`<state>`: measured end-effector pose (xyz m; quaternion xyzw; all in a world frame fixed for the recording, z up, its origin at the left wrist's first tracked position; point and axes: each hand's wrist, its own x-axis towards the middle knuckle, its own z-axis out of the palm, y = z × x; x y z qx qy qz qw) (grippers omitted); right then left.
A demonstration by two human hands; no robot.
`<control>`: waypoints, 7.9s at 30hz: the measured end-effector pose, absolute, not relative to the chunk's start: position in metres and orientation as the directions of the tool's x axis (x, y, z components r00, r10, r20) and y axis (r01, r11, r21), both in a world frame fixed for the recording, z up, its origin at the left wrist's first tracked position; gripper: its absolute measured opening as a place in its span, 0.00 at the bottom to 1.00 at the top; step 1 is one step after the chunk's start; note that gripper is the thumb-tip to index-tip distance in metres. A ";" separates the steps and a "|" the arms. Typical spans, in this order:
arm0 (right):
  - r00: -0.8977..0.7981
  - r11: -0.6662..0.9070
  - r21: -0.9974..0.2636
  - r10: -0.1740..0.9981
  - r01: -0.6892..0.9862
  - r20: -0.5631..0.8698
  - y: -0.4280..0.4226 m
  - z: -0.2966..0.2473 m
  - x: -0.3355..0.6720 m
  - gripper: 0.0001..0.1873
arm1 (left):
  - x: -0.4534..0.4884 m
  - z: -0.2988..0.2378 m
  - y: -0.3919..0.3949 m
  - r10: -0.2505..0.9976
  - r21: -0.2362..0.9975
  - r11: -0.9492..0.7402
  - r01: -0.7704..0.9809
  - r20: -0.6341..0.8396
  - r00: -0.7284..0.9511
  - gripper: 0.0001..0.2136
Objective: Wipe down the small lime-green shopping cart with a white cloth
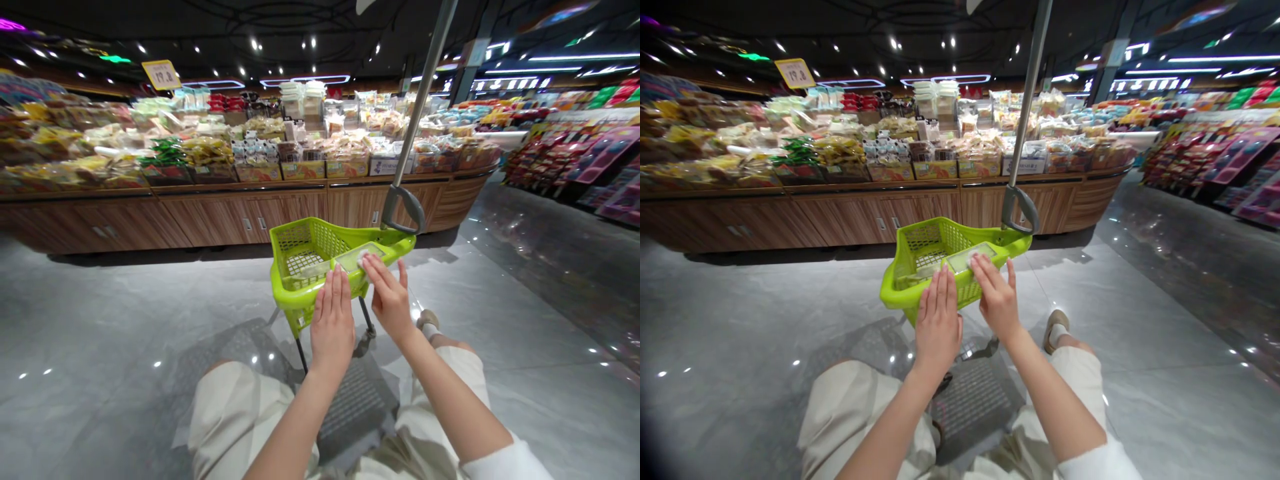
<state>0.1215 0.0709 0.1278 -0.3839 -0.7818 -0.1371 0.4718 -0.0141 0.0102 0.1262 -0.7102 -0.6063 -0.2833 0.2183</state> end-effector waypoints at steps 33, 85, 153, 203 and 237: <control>-0.009 0.551 -0.318 0.509 0.771 0.861 0.090 0.127 0.132 0.37 | -0.011 0.124 0.013 0.740 0.039 -0.159 0.986 0.667 0.093 0.38; -0.252 0.714 -0.159 0.433 0.682 0.865 0.056 0.121 0.101 0.37 | -0.010 0.124 0.013 0.730 0.048 -0.157 0.986 0.679 0.083 0.39; -0.176 0.656 -0.269 0.529 0.705 0.830 0.074 0.138 0.120 0.35 | -0.012 0.126 0.010 0.754 0.069 -0.171 0.983 0.651 0.086 0.38; -0.106 0.591 -0.299 0.553 0.749 0.826 0.065 0.138 0.113 0.34 | -0.012 0.132 0.003 0.776 0.090 -0.156 0.984 0.627 0.066 0.40; -0.274 0.690 -0.166 0.480 0.704 0.833 0.061 0.139 0.112 0.34 | -0.016 0.128 0.004 0.768 0.028 -0.157 0.987 0.633 0.104 0.39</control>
